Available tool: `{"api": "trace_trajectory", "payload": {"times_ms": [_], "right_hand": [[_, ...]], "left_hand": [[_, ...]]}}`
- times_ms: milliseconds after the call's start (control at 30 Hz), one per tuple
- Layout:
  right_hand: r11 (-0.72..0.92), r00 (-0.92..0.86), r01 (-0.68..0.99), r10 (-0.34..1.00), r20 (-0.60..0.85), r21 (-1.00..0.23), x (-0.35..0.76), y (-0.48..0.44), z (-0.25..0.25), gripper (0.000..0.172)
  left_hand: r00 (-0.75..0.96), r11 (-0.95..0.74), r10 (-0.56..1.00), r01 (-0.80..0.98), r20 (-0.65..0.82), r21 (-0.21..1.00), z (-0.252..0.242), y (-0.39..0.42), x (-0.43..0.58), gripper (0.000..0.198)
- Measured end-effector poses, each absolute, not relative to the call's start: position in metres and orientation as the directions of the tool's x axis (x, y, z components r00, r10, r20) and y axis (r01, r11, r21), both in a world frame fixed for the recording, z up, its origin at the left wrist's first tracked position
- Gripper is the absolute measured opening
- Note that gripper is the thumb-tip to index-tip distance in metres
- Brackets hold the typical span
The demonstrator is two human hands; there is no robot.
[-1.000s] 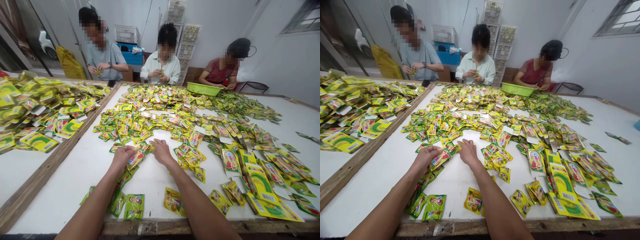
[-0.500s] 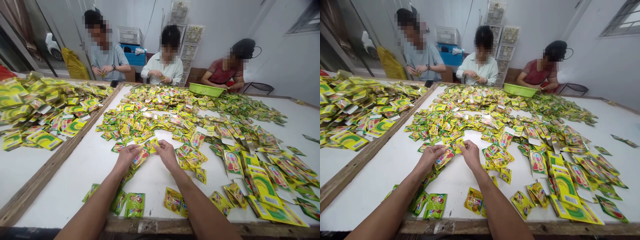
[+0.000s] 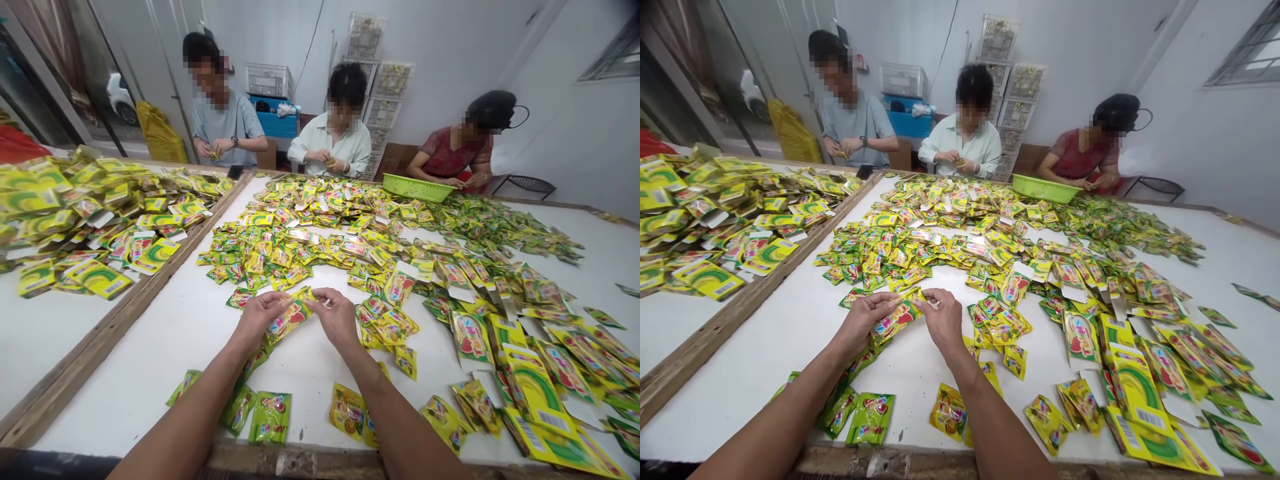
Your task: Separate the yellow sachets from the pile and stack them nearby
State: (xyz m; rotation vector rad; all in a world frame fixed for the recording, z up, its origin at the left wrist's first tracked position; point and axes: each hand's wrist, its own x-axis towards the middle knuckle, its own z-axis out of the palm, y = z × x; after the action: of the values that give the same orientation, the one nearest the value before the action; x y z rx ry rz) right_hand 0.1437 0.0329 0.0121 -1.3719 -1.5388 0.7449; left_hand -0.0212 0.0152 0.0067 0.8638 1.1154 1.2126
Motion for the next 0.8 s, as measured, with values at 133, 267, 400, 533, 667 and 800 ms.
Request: {"api": "trace_trajectory", "payload": {"times_ms": [133,267,400,533,667,800], "right_hand": [[0.335,0.051,0.525,0.905,0.423,-0.782,0.139,0.024,0.015,0.016],[0.220,0.108,0.500,0.944,0.312,-0.837,0.140,0.024,0.012,0.016],[0.159,-0.124,0.339,0.985,0.124,-0.927,0.141,0.024,0.013,0.025],[0.129,-0.368,0.183,0.928,0.054,-0.974,0.136,0.020,0.016,0.031],[-0.047,-0.306,-0.005,0.951,-0.043,-0.999,0.129,0.018,0.013,0.032],[0.093,-0.044,0.270,0.995,0.085,-0.958,0.142,0.029,0.015,0.023]], "left_hand": [[-0.043,0.146,0.986,-0.265,-0.163,0.953,0.004,0.014,-0.019,0.035],[-0.056,0.144,0.985,-0.275,-0.165,0.951,0.008,0.013,-0.016,0.036],[0.003,0.183,0.981,-0.339,-0.193,0.923,0.011,0.013,-0.019,0.035],[0.083,0.247,0.969,-0.331,-0.233,0.911,0.011,0.011,-0.024,0.038],[0.209,0.267,0.953,-0.236,-0.219,0.934,0.017,0.008,-0.017,0.046],[0.155,0.196,0.967,0.062,-0.204,0.979,0.034,0.011,-0.033,0.040]]}}
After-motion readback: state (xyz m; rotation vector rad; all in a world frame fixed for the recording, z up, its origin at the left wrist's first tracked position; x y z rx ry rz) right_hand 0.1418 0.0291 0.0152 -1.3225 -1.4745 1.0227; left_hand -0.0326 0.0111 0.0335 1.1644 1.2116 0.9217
